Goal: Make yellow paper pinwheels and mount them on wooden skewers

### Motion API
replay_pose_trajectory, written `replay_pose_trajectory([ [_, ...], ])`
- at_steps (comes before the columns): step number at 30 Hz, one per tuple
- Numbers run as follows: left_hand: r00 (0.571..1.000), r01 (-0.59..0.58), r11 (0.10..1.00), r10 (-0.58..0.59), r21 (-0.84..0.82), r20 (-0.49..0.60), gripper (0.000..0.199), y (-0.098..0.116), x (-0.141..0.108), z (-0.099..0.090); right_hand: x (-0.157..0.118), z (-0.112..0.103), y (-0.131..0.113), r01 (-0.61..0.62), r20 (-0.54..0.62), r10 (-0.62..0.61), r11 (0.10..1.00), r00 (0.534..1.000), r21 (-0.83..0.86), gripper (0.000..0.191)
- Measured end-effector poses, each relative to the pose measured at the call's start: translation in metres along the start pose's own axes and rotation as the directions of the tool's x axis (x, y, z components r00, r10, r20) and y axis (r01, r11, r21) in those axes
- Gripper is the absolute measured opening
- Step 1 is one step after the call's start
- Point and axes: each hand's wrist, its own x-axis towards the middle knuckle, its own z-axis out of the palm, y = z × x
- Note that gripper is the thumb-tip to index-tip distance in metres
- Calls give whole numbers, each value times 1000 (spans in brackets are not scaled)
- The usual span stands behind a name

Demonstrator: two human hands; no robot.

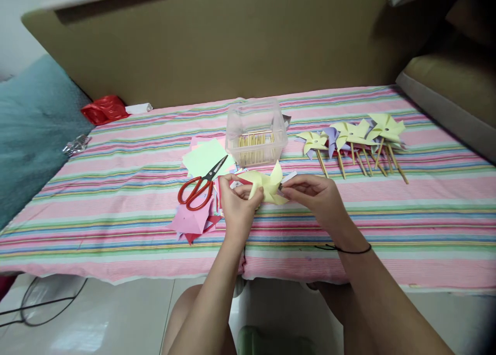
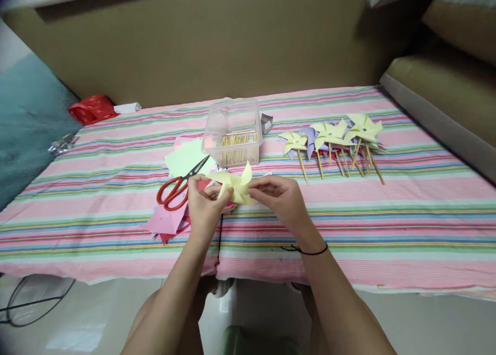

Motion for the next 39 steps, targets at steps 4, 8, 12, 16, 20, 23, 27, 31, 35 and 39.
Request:
replay_pose_trajectory([
  [4,1000,0,1000,0,3,16,48,-1,-1,3,-2,13,2,79,42,-76,993,996,-87,5],
  [8,999,20,998,-19,-52,29,49,-1,-2,4,-2,16,5,72,-10,-74,987,997,-140,6],
  [12,997,27,993,-19,-119,69,49,1,-4,5,-2,18,6,129,-80,-144,977,986,-167,4],
  [16,997,39,989,-28,-141,75,51,4,-6,7,-3,19,7,133,-138,-158,976,978,-174,1],
  [20,997,39,989,-29,-143,68,51,6,-6,8,-2,19,6,147,-125,-174,969,977,-198,2],
  [23,997,34,989,-23,-147,71,51,6,-7,7,-1,19,6,183,-97,-206,961,974,-209,4],
  [27,997,28,988,-16,-155,80,51,5,-7,6,-2,19,7,190,-82,-213,957,974,-220,4],
  [31,997,40,989,-30,-145,69,51,5,-7,6,-2,19,6,186,-78,-211,951,974,-246,3],
  [35,997,45,988,-36,-147,63,52,6,-7,7,-2,18,6,190,-81,-218,946,973,-261,4],
  [39,998,32,990,-23,-140,66,52,5,-7,7,-2,19,7,190,-75,-216,946,973,-263,4],
])
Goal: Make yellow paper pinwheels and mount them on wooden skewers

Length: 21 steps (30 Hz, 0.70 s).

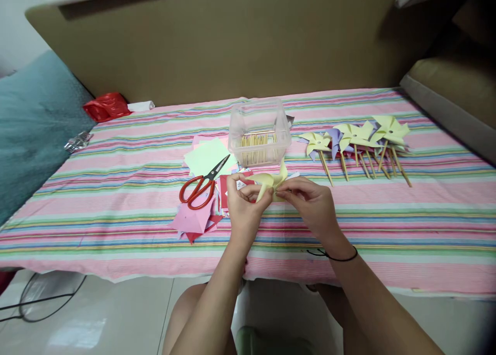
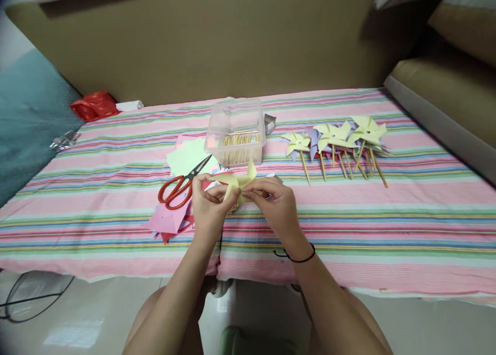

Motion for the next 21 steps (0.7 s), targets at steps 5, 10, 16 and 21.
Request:
replay_pose_trajectory([
  [5,1000,-23,1000,23,1,9,50,-1,0,0,1,1,-2,-9,-2,9,1000,1000,17,4],
  [10,999,-47,999,46,28,8,48,0,-1,0,1,0,-3,-80,4,80,996,997,42,3],
  [16,998,-60,997,59,55,27,48,0,-2,0,1,-2,0,-212,64,204,962,977,170,6],
  [21,997,-68,996,66,65,31,49,-2,-1,0,1,-3,2,-230,71,221,954,973,192,9],
])
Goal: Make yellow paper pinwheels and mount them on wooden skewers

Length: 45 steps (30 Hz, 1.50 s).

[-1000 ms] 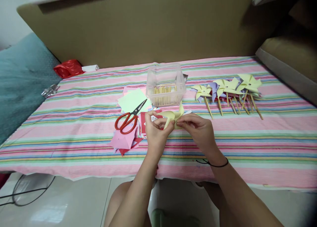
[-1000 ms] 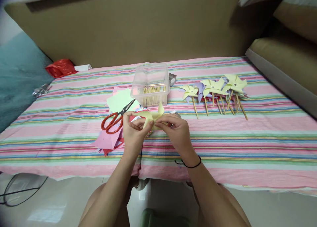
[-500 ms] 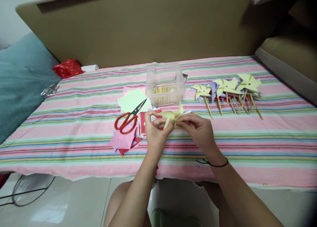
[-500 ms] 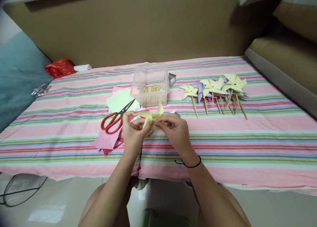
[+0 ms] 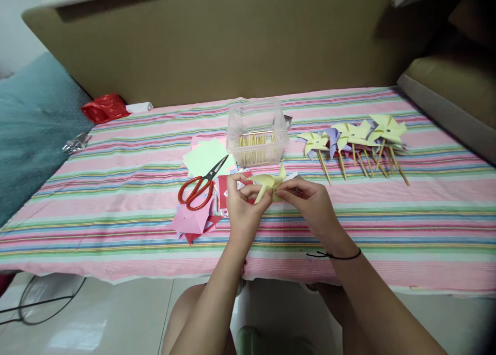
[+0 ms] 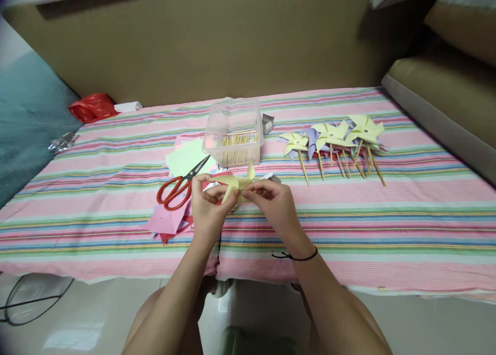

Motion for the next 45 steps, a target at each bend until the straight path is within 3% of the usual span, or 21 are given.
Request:
replay_pose_trajectory([
  [16,1000,4,1000,-4,-28,12,49,-3,1,1,1,-3,3,23,-56,-25,999,998,-29,15],
  [19,1000,5,999,-5,-39,12,49,-2,0,1,2,-2,2,4,-74,-2,1000,997,25,24],
  [24,1000,18,999,-17,-48,17,50,0,0,2,1,1,-3,-82,-48,99,958,994,274,61],
  [29,999,22,999,-21,-40,25,49,1,-1,1,-2,1,-9,-128,-21,137,963,990,238,85],
  [37,998,47,999,-46,-3,53,47,-1,1,-1,-4,1,-12,-53,-33,59,985,998,165,88],
  [45,999,25,998,-23,-60,36,51,-3,2,-1,-4,2,-13,-64,-40,70,988,997,138,94],
])
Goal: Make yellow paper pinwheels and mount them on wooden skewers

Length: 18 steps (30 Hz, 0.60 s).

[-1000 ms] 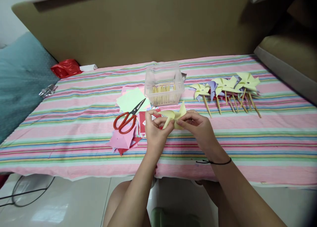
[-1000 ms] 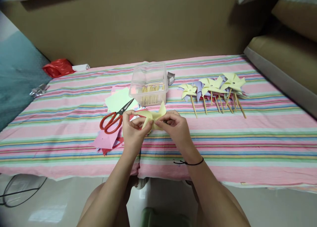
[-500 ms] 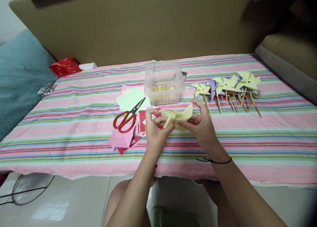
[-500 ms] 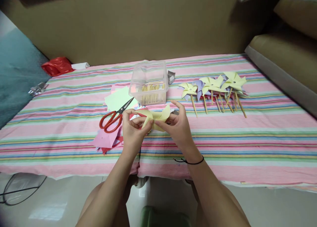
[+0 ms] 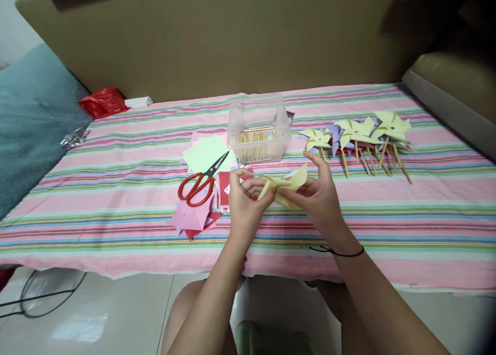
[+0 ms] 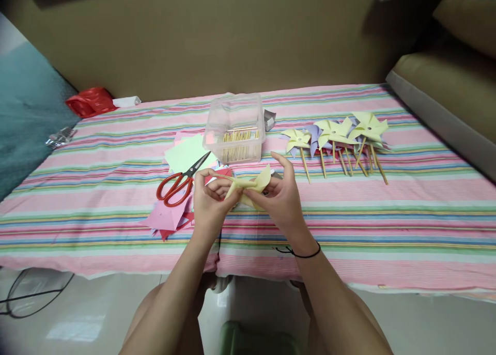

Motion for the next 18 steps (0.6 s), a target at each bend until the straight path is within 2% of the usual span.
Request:
replay_pose_trajectory([
  [6,999,44,999,-43,-31,4,53,4,0,0,0,-2,1,-9,-4,9,1000,1000,-28,93],
  [18,998,59,997,-58,-44,19,54,4,0,0,1,-5,1,0,-17,0,1000,1000,-18,95],
])
